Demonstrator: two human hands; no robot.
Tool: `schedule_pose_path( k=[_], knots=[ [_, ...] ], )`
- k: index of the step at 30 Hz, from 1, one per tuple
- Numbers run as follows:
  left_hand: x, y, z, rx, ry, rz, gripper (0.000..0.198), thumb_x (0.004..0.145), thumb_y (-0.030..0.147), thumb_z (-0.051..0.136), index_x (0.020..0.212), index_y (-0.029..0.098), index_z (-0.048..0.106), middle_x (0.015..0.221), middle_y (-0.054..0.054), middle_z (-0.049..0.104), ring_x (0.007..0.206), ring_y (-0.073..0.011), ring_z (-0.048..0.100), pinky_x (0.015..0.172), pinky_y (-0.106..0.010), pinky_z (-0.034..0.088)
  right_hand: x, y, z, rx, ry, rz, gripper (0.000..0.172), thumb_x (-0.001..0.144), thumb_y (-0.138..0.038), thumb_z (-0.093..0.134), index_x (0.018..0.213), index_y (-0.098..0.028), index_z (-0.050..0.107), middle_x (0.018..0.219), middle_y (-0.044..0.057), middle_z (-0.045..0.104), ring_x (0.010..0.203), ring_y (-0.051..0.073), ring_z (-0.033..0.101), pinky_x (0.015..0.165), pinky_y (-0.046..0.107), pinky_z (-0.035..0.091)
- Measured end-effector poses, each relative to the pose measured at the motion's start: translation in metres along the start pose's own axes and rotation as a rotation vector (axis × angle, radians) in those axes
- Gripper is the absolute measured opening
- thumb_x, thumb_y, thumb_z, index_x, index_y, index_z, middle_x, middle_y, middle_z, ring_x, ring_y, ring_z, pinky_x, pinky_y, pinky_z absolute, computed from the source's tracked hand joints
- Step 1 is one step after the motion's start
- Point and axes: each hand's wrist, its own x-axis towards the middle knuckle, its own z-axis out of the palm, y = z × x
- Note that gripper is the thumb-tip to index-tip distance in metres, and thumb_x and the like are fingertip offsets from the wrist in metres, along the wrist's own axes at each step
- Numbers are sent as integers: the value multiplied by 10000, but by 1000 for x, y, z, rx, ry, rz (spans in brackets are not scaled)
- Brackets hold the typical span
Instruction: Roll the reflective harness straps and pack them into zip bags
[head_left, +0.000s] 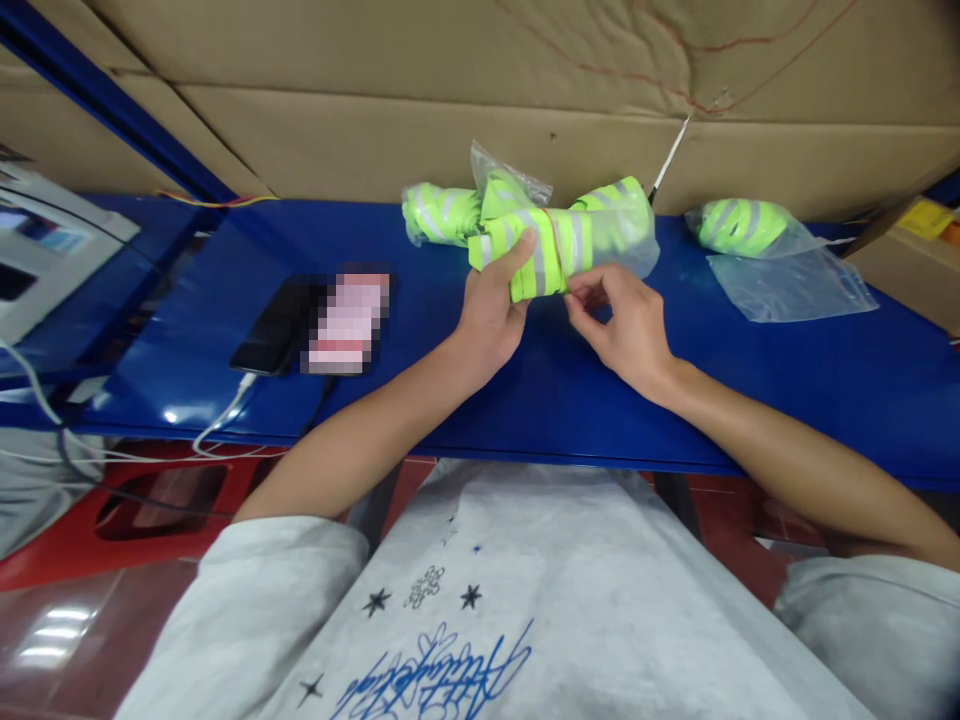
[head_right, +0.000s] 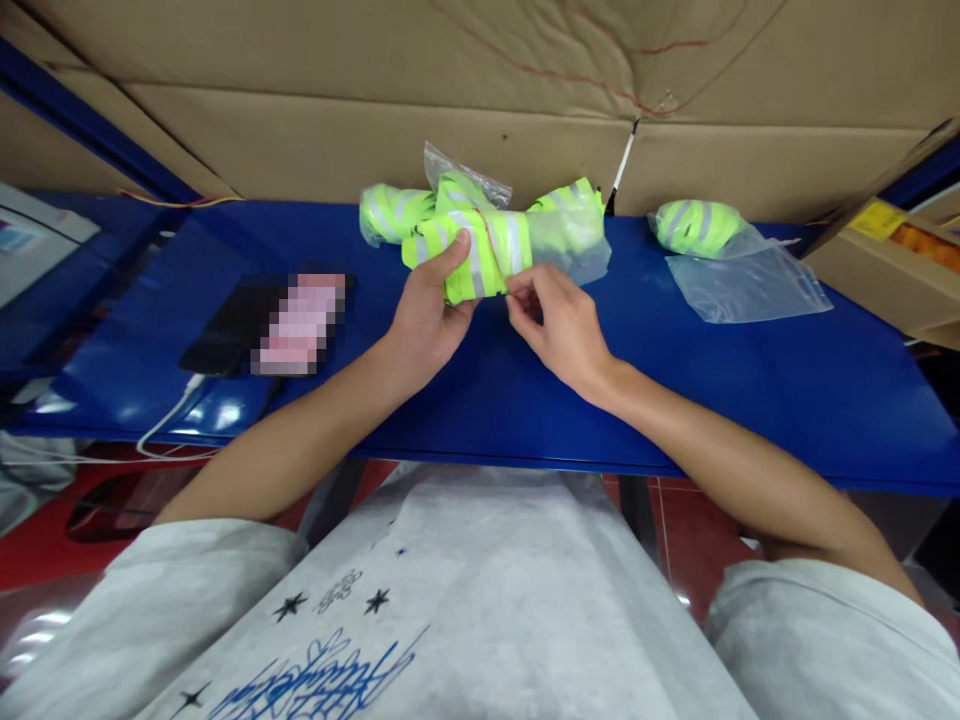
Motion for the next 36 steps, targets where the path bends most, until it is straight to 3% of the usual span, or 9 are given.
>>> schedule_pose_path(
  k=[3,8,13,18,24,28,32,36],
  knots=[
    [-10,1,12,-26,-54,12,302,943,486,781,1147,274,712,1465,-21,709,1464,-296,605,1154,-463,581,-1,-11,1,73,16,14,107,1030,-295,646,1047,-213,713,967,44,772,828,181,742,790,342,632],
    [-20,9,23,-7,-132,-22,301,945,471,785,1129,242,718,1368,-49,748,1435,-311,627,1156,-474,570,6,-19,-17,101,-16,119,237,1070,-429,604,1034,-236,737,991,43,800,857,186,761,813,367,651],
    [-17,7,21,68,-214,28,539,795,542,916,1172,211,719,1270,-81,763,1295,-312,697,1158,-477,551,11,-7,-24,257,73,290,321,1017,-570,667,989,-250,664,725,-13,704,573,151,674,536,316,571],
    [-11,-4,13,353,-268,192,635,839,675,829,1251,224,656,1251,-90,739,1231,-286,699,1188,-483,491,9,-1,-22,292,30,322,365,980,-624,699,967,-265,635,669,-21,681,539,161,664,520,332,568],
    [-7,-16,4,565,-360,350,727,925,763,664,1419,246,534,1408,-127,628,1389,-315,594,1266,-512,379,8,-7,-24,206,30,279,305,1051,-581,593,1008,-281,621,739,-13,675,583,166,654,582,350,554],
    [-9,-17,5,630,-298,398,680,941,745,656,1413,278,507,1425,-116,595,1417,-291,565,1257,-480,399,10,-7,-27,13,7,211,321,1054,-586,558,1028,-269,608,789,16,689,636,191,655,629,372,554],
    [-12,-4,7,636,-213,476,678,933,714,696,1432,313,472,1440,-86,598,1358,-274,592,1201,-432,442,9,-2,-28,-55,-41,231,413,1000,-665,623,1071,-260,593,765,8,697,598,179,623,620,360,540],
    [-18,10,11,680,-139,456,578,911,693,741,1265,279,549,1301,-70,670,1221,-274,641,1106,-431,470,6,-1,-29,-211,-112,230,458,1000,-682,611,872,-243,586,700,23,666,593,191,609,633,363,485]
  ],
)
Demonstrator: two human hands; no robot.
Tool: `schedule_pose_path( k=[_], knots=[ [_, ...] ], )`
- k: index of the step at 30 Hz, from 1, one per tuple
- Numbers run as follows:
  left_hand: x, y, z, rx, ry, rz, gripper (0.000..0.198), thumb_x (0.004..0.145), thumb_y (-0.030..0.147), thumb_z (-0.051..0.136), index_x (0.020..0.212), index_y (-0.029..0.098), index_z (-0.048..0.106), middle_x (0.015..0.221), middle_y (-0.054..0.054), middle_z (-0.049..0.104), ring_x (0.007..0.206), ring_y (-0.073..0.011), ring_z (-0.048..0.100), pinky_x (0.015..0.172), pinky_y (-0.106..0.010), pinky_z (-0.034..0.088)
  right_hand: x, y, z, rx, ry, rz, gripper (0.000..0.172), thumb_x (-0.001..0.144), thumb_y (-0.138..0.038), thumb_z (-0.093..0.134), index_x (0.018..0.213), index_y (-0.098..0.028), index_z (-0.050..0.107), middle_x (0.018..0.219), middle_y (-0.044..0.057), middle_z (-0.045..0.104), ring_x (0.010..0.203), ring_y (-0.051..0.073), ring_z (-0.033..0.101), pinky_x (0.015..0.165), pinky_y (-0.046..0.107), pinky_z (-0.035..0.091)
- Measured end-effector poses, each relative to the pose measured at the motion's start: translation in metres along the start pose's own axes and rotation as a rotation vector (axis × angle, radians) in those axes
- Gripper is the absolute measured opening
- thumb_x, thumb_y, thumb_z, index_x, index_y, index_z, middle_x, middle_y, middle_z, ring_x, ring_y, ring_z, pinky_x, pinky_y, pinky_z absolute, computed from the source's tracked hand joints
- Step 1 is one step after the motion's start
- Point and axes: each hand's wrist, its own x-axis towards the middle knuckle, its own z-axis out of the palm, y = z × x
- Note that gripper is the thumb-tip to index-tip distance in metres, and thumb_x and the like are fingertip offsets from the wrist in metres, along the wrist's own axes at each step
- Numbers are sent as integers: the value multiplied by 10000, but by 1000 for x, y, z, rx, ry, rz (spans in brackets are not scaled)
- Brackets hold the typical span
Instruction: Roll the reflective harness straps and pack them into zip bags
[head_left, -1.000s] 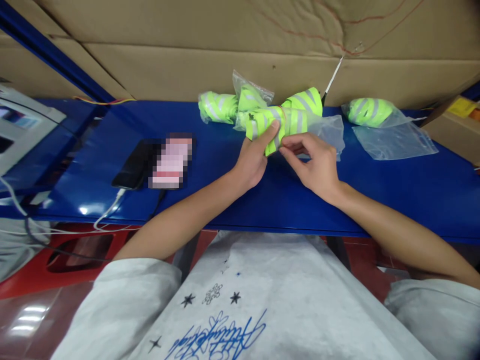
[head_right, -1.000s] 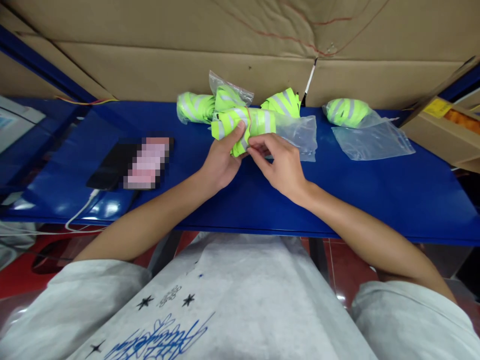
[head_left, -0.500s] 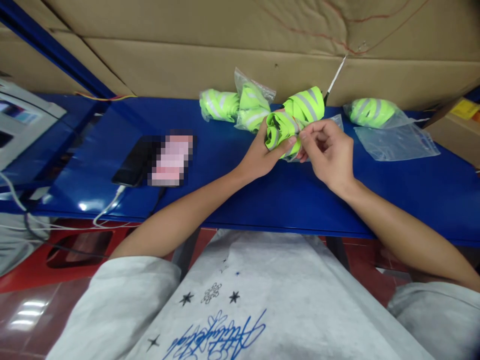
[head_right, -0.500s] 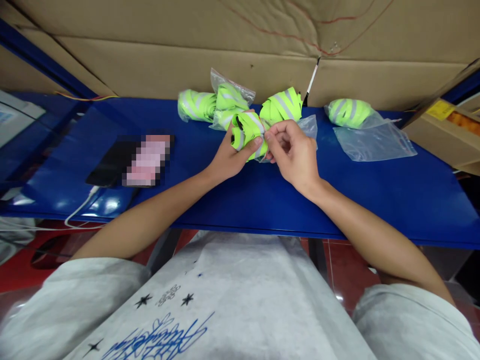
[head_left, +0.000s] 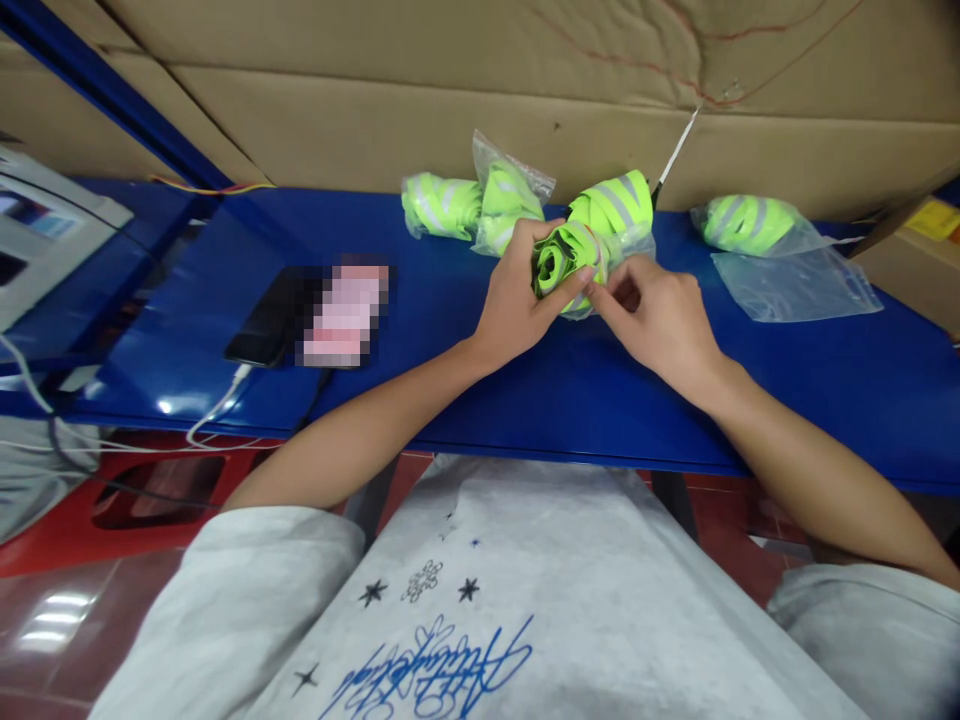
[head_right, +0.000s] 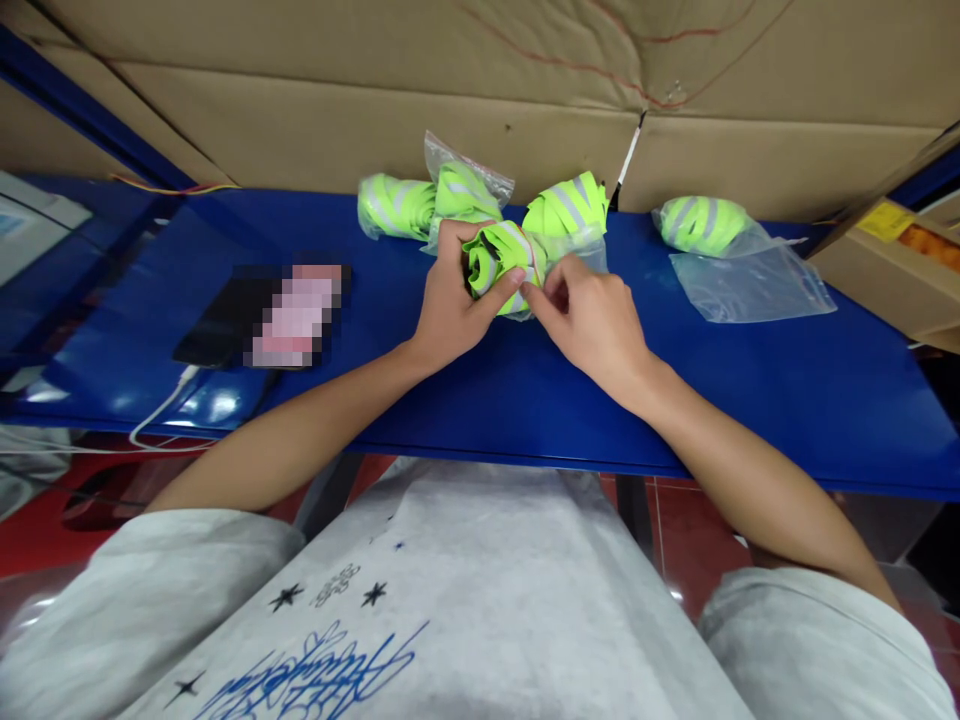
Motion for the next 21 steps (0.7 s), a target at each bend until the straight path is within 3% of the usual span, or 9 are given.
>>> schedule_pose_path(
  k=[5,9,12,17,21],
  knots=[
    [-3,3,2,56,1,-51,441,912,639,772,1022,276,548,961,-22,634,944,-236,620,955,-431,476,-2,-6,0,-173,-39,-84,414,1091,-507,461,804,-230,569,659,45,642,563,200,575,610,353,391],
    [-6,-2,7,130,0,35,420,954,625,723,979,271,499,903,-12,586,873,-210,605,862,-405,471,-2,-8,1,-308,-6,-96,358,1083,-443,462,840,-214,593,660,73,668,603,228,619,609,349,386],
    [-7,-4,9,85,8,-7,439,935,633,745,1009,267,513,952,-17,622,920,-219,639,885,-411,487,-1,-3,3,-284,24,-96,320,1069,-435,497,856,-215,594,679,79,678,661,248,656,634,354,441],
    [-8,2,11,-126,-49,-111,504,896,706,758,1138,290,610,1129,-37,705,998,-221,655,913,-416,531,7,15,-1,-140,5,31,175,948,-349,685,877,-244,565,722,52,653,690,275,662,742,445,548],
    [-8,3,13,-282,-103,-210,469,983,706,632,1177,280,660,1306,-49,695,980,-198,695,850,-375,589,16,25,-5,24,39,51,256,877,-263,768,962,-254,526,802,28,647,671,196,617,707,390,551]
  ],
)
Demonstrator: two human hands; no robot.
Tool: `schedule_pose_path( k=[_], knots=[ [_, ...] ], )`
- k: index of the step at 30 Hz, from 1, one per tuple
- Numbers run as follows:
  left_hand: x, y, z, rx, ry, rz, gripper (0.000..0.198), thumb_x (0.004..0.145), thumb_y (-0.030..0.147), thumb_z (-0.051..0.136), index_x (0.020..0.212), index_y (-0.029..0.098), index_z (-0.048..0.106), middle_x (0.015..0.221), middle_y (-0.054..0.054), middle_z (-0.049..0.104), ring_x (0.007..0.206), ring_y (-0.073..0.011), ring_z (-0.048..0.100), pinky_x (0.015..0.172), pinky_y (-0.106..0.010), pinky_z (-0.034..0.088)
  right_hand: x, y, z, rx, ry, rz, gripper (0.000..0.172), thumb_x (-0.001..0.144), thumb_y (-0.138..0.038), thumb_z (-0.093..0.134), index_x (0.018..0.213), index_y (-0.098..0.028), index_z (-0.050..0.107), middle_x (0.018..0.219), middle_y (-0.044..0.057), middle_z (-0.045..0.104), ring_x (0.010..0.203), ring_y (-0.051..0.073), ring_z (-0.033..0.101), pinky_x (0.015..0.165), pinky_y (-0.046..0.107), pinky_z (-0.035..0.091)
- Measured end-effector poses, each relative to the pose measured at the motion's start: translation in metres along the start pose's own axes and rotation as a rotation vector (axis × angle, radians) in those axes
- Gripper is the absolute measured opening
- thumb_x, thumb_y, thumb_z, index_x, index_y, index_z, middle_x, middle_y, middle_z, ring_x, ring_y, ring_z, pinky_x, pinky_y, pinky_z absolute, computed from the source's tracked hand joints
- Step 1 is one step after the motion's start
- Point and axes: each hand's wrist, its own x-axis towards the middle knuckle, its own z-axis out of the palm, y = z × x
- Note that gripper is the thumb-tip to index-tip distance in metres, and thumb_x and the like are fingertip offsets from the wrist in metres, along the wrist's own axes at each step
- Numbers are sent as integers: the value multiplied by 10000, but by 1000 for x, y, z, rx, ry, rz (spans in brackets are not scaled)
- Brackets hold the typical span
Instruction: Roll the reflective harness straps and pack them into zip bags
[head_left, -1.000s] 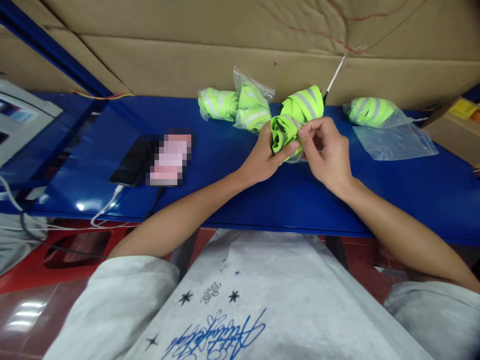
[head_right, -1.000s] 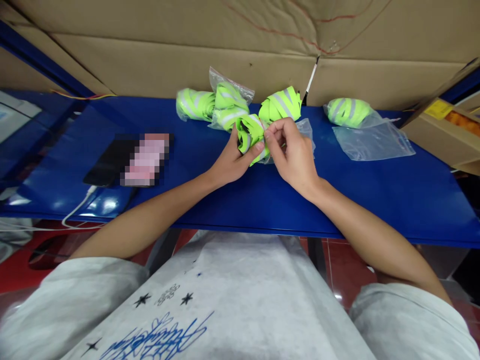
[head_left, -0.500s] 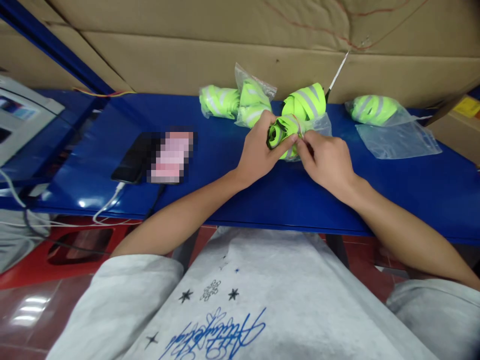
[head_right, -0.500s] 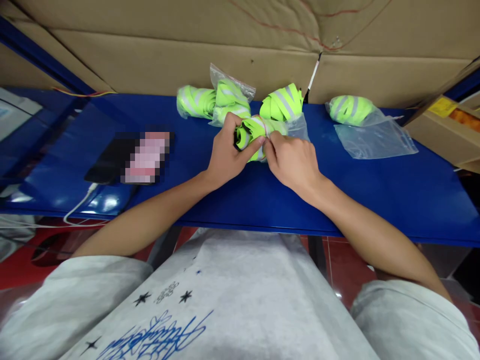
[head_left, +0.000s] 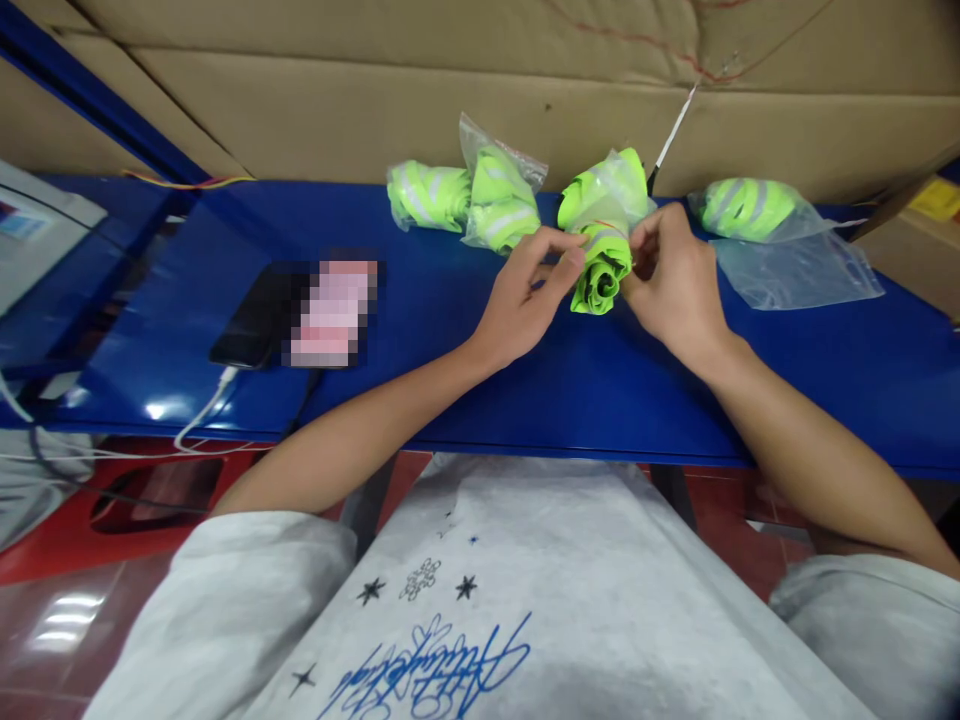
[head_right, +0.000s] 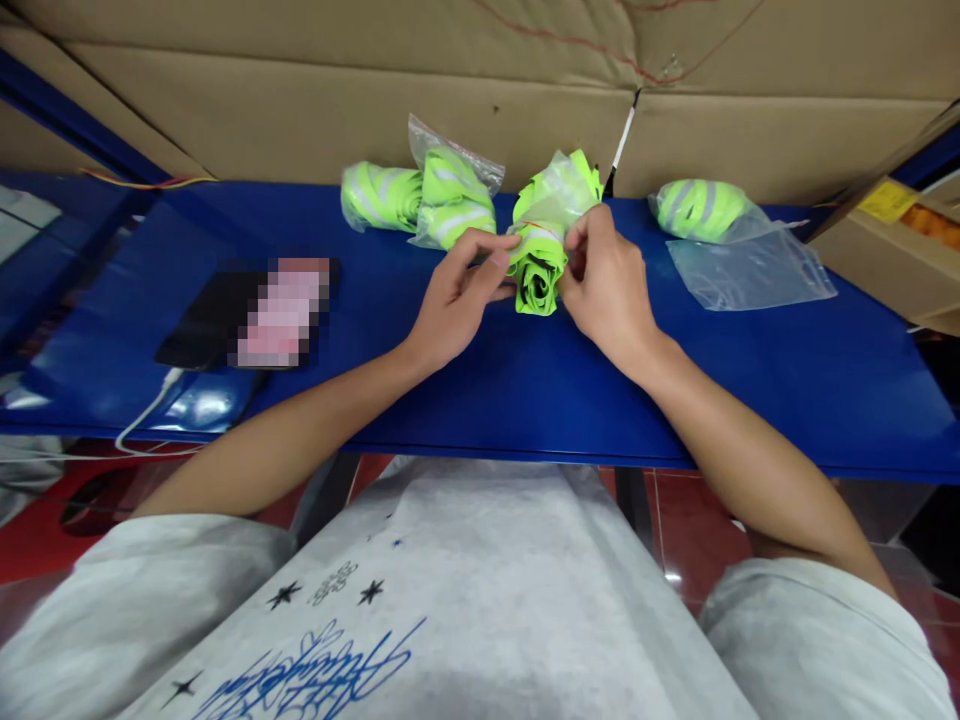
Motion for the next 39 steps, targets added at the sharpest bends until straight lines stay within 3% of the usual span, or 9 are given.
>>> schedule_pose_path(
  k=[4,8,15,18,21,24,27,34,39],
  knots=[
    [3,-5,-4,4,78,30,505,905,707,739,1168,280,683,1248,-44,708,1036,-208,727,866,-344,602,-1,-3,4,279,-61,18,249,971,-426,695,1067,-255,541,952,20,679,736,160,660,644,332,573],
    [8,-8,-10,-35,114,23,442,893,639,792,1123,267,736,1182,-46,736,1137,-232,719,940,-358,596,-8,-10,9,279,-77,-4,502,896,-608,791,1155,-253,548,1075,64,697,805,189,684,620,339,585],
    [6,3,-9,62,125,98,407,860,572,859,1090,246,784,1113,-61,726,1003,-209,716,910,-351,589,-10,-3,14,273,-31,-6,560,890,-628,801,1248,-282,544,1106,72,700,931,230,707,685,358,625],
    [3,9,-7,66,81,127,458,938,642,742,1173,250,770,1147,-73,692,1026,-215,709,871,-346,591,-7,0,13,335,-41,8,645,886,-617,810,1375,-313,517,1250,92,673,950,224,709,686,348,625],
    [2,9,-5,36,62,154,490,968,647,700,1295,283,693,976,-39,652,907,-198,689,775,-327,573,-4,0,9,337,-90,9,616,916,-599,785,1410,-336,530,1305,98,658,942,218,704,697,346,617],
    [2,5,-5,61,107,158,493,933,612,764,1293,291,665,862,-4,608,797,-173,651,737,-313,548,-5,-3,7,280,-94,-8,508,946,-562,764,1353,-325,573,1283,100,670,944,212,684,712,337,607],
    [2,3,-6,139,124,123,398,939,587,761,1181,274,720,913,-26,660,827,-181,670,791,-332,553,-8,-7,8,230,-33,-26,451,956,-548,748,1306,-320,580,1197,79,672,940,223,677,692,348,606],
    [5,3,-14,295,126,235,338,1025,593,630,1173,299,708,933,-32,651,825,-175,653,754,-343,574,-10,-15,5,280,-95,-32,501,915,-573,792,1280,-311,568,1223,95,646,920,206,649,682,344,591],
    [-4,9,-7,306,52,371,359,1065,556,579,1222,273,734,1024,-50,644,897,-157,672,777,-308,579,-8,-16,7,279,47,-15,415,917,-598,777,1078,-284,559,929,27,606,774,190,575,661,354,526]
  ],
)
